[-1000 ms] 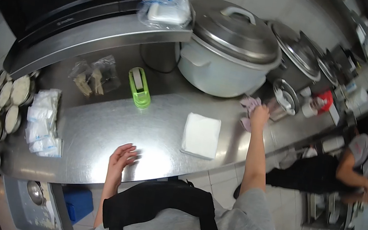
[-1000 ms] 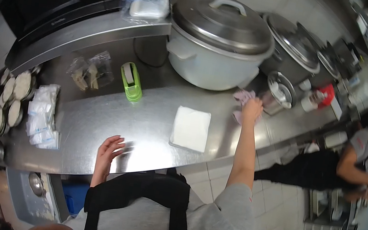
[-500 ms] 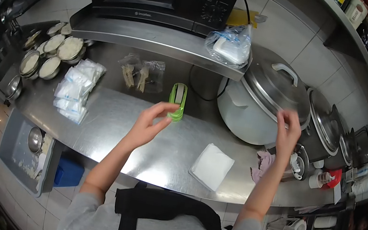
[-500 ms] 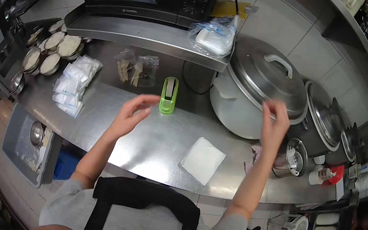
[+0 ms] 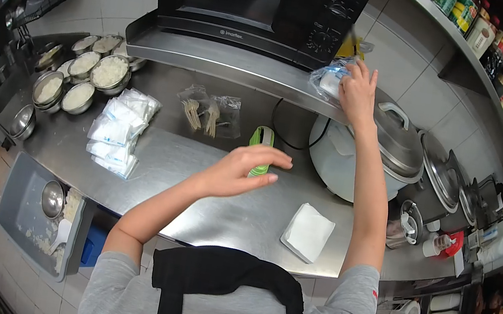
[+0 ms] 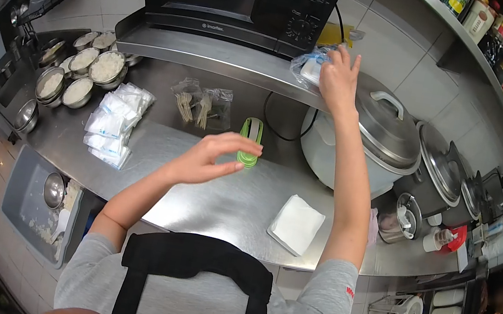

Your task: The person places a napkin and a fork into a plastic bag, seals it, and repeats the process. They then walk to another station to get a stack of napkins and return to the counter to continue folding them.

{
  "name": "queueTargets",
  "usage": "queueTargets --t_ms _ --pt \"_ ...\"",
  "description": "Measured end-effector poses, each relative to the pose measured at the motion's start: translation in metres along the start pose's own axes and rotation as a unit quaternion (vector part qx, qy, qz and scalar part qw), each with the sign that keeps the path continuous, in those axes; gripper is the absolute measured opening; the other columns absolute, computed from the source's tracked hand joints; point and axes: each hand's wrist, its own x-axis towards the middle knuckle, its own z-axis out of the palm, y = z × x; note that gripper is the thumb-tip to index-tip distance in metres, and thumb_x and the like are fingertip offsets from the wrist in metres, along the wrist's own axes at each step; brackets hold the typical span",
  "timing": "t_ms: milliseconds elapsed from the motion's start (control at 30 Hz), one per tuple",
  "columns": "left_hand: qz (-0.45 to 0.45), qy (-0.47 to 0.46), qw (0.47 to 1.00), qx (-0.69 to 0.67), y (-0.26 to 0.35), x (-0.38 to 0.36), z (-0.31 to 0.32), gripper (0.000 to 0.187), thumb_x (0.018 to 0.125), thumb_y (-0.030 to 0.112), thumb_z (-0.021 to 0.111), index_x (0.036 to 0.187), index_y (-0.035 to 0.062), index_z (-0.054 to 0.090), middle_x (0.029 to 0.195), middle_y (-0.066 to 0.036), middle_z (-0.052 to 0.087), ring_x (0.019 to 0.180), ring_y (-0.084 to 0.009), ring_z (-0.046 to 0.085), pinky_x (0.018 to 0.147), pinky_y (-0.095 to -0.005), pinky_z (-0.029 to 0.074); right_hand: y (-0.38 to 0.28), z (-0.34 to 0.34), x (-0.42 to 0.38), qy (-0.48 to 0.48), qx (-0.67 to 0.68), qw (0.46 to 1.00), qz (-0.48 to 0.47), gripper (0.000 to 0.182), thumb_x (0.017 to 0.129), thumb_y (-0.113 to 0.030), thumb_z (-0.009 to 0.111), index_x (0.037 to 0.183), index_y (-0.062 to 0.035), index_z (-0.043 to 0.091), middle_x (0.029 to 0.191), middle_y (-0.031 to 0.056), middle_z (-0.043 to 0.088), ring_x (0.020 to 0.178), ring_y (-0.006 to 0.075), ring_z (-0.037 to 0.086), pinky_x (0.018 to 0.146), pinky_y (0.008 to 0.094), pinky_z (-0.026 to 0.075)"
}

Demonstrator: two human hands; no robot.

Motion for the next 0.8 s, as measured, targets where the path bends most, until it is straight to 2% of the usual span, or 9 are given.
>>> queueTargets --t_ms 133,200,300,367,467,500,567,633,800 --pt "0.059 0.001 0.998 0.034 -0.014 0.033 -0.015 0.026 0.082 0.016 0.055 0.104 0.0018 0.059 0.112 -0.013 0.057 0.105 -0.0279 0.053 0.088 -0.0372 0.043 -0.005 -0.008 0.000 -0.045 0.040 0.997 0.050 0.004 0.068 -0.010 0.062 0.069 -0.0064 0.063 0.118 0.0083 0.051 0.121 0.0276 0.037 0.099 0.0596 0.025" --pt "0.082 -0.012 0.994 0.075 -0.020 0.057 -0.011 0.026 0.082 0.015 0.055 0.105 0.0030 0.059 0.112 -0.012 0.057 0.105 -0.0273 0.053 0.087 -0.0362 0.043 -0.011 -0.003 0.001 -0.091 -0.075 0.993 0.031 0.014 0.065 -0.014 0.063 0.075 -0.0051 0.067 0.122 0.0084 0.051 0.121 0.0274 0.038 0.097 0.0594 0.025" --pt "0.109 0.005 0.989 0.104 -0.029 0.091 -0.005 0.026 0.079 0.015 0.057 0.101 0.0024 0.059 0.107 -0.013 0.058 0.101 -0.0287 0.054 0.087 -0.0366 0.043 -0.006 -0.005 -0.006 0.018 -0.066 0.998 0.014 0.014 0.063 -0.012 0.061 0.074 -0.0043 0.065 0.106 0.0124 0.058 0.109 0.0273 0.048 0.094 0.0517 0.032" --pt "0.121 0.024 0.985 0.122 -0.041 0.113 -0.004 0.025 0.078 0.013 0.057 0.101 0.0017 0.059 0.105 -0.014 0.059 0.101 -0.0294 0.054 0.088 -0.0365 0.042 -0.001 -0.005 -0.006 0.100 -0.033 0.994 0.036 0.009 0.064 -0.010 0.058 0.069 -0.0042 0.062 0.093 0.0125 0.058 0.094 0.0287 0.053 0.083 0.0470 0.039" --pt "0.111 0.093 0.983 0.113 -0.067 0.148 0.000 0.031 0.076 0.006 0.058 0.106 0.0013 0.056 0.106 -0.014 0.058 0.099 -0.0298 0.054 0.087 -0.0363 0.040 0.002 -0.008 -0.002 0.079 -0.044 0.987 0.133 0.009 0.062 -0.012 0.058 0.063 -0.0048 0.062 0.077 0.0123 0.060 0.083 0.0281 0.057 0.072 0.0423 0.044" --pt "0.199 0.165 0.946 0.193 -0.073 0.161 0.001 0.038 0.074 0.001 0.058 0.112 0.0019 0.053 0.113 -0.014 0.055 0.105 -0.0291 0.050 0.090 -0.0354 0.038 0.004 0.001 0.000 0.033 -0.084 0.984 0.154 0.010 0.064 -0.014 0.059 0.070 -0.0080 0.066 0.078 0.0108 0.060 0.083 0.0263 0.057 0.073 0.0433 0.043" --pt "0.202 0.181 0.934 0.233 -0.069 0.185 0.001 0.051 0.070 -0.005 0.057 0.119 0.0028 0.048 0.124 -0.013 0.047 0.113 -0.0299 0.043 0.094 -0.0379 0.036 0.002 0.005 0.002 0.006 -0.048 0.985 0.167 0.015 0.066 -0.012 0.060 0.078 -0.0073 0.067 0.090 0.0121 0.060 0.093 0.0274 0.054 0.082 0.0496 0.040" --pt "0.197 0.155 0.929 0.274 -0.090 0.206 0.003 0.046 0.068 -0.004 0.059 0.113 0.0031 0.051 0.123 -0.012 0.047 0.113 -0.0311 0.043 0.095 -0.0384 0.036 -0.002 0.004 0.002 0.012 0.004 0.985 0.173 0.015 0.065 -0.013 0.062 0.078 -0.0067 0.067 0.094 0.0132 0.059 0.097 0.0281 0.053 0.086 0.0531 0.038" --pt "0.194 0.138 0.926 0.292 -0.108 0.231 0.012 0.031 0.069 0.000 0.062 0.100 0.0031 0.056 0.117 -0.008 0.053 0.109 -0.0288 0.047 0.090 -0.0374 0.038 -0.005 -0.009 -0.001 0.031 0.041 0.969 0.242 0.012 0.064 -0.014 0.065 0.073 -0.0063 0.067 0.092 0.0124 0.058 0.095 0.0277 0.052 0.084 0.0472 0.039"
